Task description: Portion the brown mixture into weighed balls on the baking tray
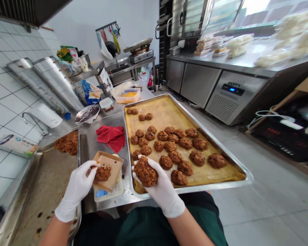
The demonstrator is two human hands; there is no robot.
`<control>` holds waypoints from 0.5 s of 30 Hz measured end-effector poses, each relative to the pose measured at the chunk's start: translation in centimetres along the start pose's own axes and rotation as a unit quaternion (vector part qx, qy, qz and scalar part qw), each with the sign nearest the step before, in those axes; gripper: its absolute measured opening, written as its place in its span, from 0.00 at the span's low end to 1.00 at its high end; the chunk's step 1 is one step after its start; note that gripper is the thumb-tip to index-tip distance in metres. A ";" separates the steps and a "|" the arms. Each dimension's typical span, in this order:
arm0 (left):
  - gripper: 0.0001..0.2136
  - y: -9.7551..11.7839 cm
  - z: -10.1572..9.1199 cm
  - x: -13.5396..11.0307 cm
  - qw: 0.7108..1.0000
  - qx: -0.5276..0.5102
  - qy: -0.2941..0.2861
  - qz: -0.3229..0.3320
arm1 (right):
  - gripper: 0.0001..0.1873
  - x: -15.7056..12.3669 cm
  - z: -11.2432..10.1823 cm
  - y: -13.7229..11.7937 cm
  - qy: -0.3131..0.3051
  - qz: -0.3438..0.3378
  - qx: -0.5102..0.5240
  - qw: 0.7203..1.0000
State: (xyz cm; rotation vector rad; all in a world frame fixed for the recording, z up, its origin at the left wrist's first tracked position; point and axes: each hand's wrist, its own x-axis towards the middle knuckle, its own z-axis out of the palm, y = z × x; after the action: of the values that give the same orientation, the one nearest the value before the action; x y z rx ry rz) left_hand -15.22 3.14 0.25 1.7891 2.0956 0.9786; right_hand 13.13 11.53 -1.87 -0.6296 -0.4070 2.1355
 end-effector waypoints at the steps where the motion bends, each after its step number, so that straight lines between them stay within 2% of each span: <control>1: 0.08 0.0 0.0 0.1 1.000 -0.025 0.009 -0.010 | 0.17 0.0 0.0 0.0 -0.004 0.007 0.005 1.000; 4: 0.10 0.3 -0.1 0.2 0.987 -0.141 0.050 -0.059 | 0.16 0.0 0.2 -0.1 -0.009 -0.004 0.003 1.000; 7: 0.14 1.9 -0.2 0.1 0.963 -0.238 0.070 -0.101 | 0.13 0.0 0.3 0.1 -0.008 -0.038 -0.001 0.999; 9: 0.14 4.1 0.1 -0.2 0.957 -0.262 0.041 -0.115 | 0.13 0.0 0.1 0.3 -0.020 -0.027 -0.011 0.999; 11: 0.13 7.1 0.9 -0.5 0.959 -0.262 -0.005 -0.107 | 0.15 0.0 -0.4 0.6 -0.038 -0.053 -0.085 0.994; 13: 0.10 10.0 2.2 -0.5 0.970 -0.230 -0.040 -0.065 | 0.18 0.0 -1.2 1.0 -0.044 -0.135 -0.205 0.968; 15: 0.05 12.4 3.8 -0.2 0.978 -0.195 -0.071 -0.009 | 0.26 0.0 -2.1 1.2 -0.036 -0.208 -0.295 0.932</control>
State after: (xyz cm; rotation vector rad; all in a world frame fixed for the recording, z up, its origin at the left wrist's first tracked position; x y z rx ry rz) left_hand -3.26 4.76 4.84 1.5852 1.6912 1.1276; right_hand 13.53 10.92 -4.18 -0.7165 -1.1441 1.6218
